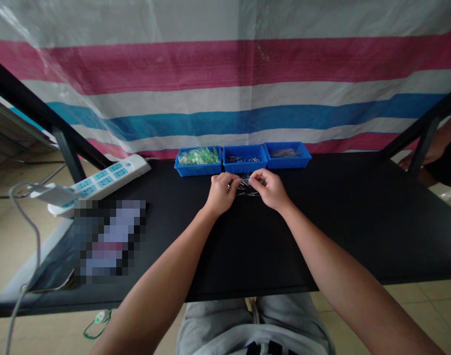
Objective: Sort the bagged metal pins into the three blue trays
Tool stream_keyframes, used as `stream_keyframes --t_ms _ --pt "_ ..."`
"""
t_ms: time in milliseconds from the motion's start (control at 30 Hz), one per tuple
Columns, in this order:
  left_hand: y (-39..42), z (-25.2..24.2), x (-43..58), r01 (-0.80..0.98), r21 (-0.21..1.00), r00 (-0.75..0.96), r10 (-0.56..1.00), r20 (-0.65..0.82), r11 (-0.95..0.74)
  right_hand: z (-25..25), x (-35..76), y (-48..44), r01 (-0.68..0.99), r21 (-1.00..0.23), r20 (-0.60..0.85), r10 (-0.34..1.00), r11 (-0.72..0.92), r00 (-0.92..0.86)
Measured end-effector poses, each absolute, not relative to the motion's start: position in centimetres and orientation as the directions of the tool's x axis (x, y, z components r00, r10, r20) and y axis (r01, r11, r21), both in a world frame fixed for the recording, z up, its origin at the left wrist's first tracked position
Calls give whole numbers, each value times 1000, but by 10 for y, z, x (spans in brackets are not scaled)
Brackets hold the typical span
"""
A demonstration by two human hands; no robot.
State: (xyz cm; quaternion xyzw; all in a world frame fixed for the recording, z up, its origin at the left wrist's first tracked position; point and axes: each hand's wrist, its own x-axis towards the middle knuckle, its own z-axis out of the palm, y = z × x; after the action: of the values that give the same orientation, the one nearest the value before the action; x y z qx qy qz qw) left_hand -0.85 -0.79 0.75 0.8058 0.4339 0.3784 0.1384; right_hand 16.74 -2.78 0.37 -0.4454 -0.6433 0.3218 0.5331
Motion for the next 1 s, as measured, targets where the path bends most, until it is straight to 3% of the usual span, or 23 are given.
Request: stream_keyframes --t_ms 133,367,533,767,1000 --pt "-8 6 -8 589 557 335 804 492 -586 8 167 -30 65 -933 349 935 353 -70" --pt "-12 9 -7 533 569 381 779 499 -626 8 171 -30 68 -960 270 962 272 -46" --pt "-8 6 -10 534 613 264 803 534 -582 4 174 -23 107 -952 296 953 288 64" --pt "0 1 -14 578 610 239 827 509 -542 4 183 -17 47 -970 237 970 239 -52" --pt "3 1 -17 639 594 218 856 469 -489 0 184 -13 57 -974 225 957 218 185"
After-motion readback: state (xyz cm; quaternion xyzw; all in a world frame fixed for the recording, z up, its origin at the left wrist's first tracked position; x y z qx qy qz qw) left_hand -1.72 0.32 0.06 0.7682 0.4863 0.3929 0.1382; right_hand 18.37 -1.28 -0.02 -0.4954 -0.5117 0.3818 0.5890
